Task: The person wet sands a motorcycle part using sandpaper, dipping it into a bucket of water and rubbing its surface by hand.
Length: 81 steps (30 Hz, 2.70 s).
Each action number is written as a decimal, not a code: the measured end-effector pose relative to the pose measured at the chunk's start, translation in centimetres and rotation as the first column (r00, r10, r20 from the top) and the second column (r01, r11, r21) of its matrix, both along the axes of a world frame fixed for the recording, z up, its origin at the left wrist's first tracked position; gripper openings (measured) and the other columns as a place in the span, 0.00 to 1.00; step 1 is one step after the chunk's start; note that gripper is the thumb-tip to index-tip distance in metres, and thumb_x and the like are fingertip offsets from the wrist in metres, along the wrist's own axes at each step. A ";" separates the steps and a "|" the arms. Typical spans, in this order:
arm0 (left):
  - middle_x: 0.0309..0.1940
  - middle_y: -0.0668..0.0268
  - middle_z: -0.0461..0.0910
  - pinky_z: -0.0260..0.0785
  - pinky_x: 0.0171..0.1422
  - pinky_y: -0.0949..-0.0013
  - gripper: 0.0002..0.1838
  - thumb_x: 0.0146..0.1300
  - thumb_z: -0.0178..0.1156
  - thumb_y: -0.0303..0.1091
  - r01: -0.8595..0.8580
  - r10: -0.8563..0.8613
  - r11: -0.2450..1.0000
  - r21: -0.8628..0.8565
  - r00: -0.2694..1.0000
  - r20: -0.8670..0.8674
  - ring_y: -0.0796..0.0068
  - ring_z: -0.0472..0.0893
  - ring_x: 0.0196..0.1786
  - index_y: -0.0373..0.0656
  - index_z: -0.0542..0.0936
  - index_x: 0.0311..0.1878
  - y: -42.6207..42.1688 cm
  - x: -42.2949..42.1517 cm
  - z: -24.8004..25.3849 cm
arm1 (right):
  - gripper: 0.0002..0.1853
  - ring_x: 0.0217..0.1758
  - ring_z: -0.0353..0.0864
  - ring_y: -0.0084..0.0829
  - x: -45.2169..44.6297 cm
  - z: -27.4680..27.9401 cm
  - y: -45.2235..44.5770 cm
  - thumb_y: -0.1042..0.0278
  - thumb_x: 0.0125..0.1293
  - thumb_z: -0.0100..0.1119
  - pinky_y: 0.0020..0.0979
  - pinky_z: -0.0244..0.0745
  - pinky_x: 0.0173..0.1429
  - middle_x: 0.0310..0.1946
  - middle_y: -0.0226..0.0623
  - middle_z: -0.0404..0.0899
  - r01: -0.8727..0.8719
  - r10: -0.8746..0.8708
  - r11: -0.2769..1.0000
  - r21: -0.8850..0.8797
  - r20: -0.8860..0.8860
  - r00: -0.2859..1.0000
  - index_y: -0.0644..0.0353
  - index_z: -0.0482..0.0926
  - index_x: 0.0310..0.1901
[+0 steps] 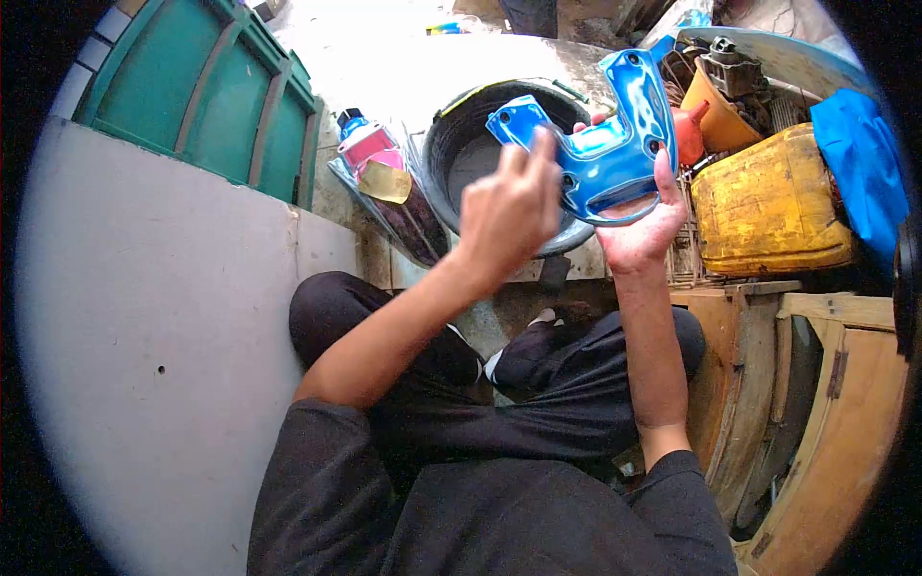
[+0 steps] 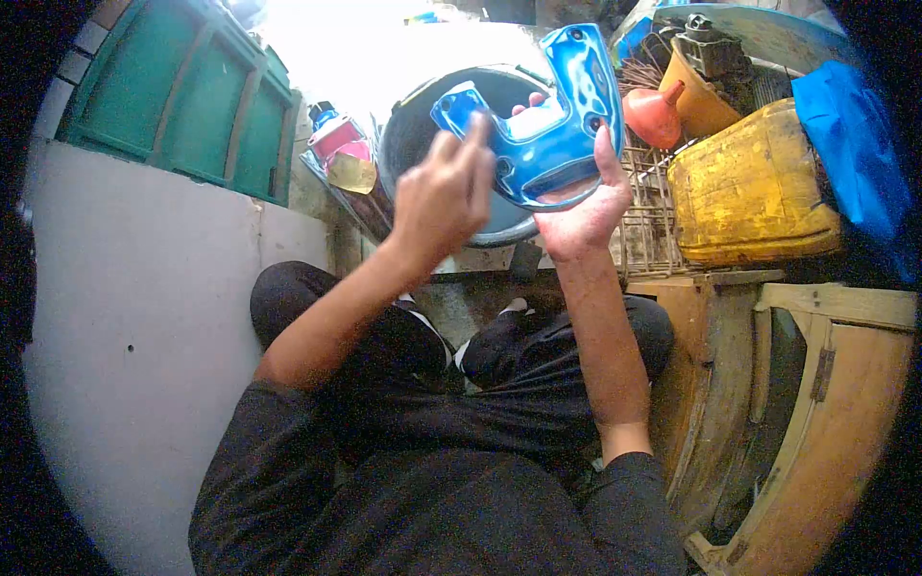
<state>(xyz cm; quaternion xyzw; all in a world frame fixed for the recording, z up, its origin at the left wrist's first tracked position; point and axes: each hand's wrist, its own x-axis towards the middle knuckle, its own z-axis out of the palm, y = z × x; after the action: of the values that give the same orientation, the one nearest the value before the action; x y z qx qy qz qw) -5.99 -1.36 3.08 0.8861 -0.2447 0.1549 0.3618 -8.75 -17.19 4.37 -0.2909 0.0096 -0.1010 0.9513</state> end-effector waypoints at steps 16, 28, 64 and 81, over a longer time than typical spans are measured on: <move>0.35 0.54 0.78 0.79 0.31 0.53 0.23 0.76 0.53 0.40 -0.006 0.006 1.000 0.006 0.999 -0.032 0.51 0.84 0.27 0.41 0.77 0.69 -0.6 0.0 -0.2 | 0.37 0.72 0.71 0.55 -0.2 0.5 -0.7 0.46 0.73 0.56 0.58 0.63 0.77 0.67 0.57 0.73 -0.007 0.008 0.999 0.035 -0.027 1.000 0.64 0.63 0.74; 0.32 0.55 0.77 0.77 0.25 0.56 0.21 0.74 0.56 0.38 0.071 -0.067 0.997 -0.038 0.993 0.096 0.55 0.83 0.23 0.41 0.77 0.66 -0.1 -0.3 0.1 | 0.37 0.74 0.69 0.56 -0.2 0.5 -0.9 0.47 0.74 0.55 0.59 0.63 0.77 0.69 0.57 0.71 -0.043 0.044 0.995 0.089 -0.008 0.999 0.64 0.62 0.75; 0.40 0.55 0.83 0.77 0.37 0.51 0.14 0.72 0.62 0.43 -0.166 0.187 0.963 -0.212 0.979 0.081 0.51 0.86 0.35 0.46 0.83 0.53 2.5 4.0 1.6 | 0.38 0.72 0.71 0.57 -0.5 2.2 -0.6 0.46 0.76 0.52 0.60 0.66 0.75 0.69 0.57 0.71 -0.110 0.108 0.992 0.054 0.038 0.993 0.66 0.60 0.76; 0.32 0.59 0.82 0.76 0.33 0.57 0.05 0.68 0.66 0.33 -0.032 0.081 0.953 -0.302 0.985 0.151 0.57 0.84 0.28 0.46 0.86 0.45 1.1 4.0 0.5 | 0.40 0.75 0.67 0.59 -0.5 1.9 -1.3 0.46 0.74 0.56 0.60 0.62 0.78 0.71 0.58 0.68 -0.068 0.067 0.997 0.033 0.026 0.997 0.63 0.58 0.77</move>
<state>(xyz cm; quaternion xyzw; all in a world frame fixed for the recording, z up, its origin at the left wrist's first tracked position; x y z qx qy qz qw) -1.97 -0.24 3.55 0.8123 -0.2216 0.2718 0.4660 -9.24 -18.44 6.25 -0.2736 -0.0105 -0.0723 0.9591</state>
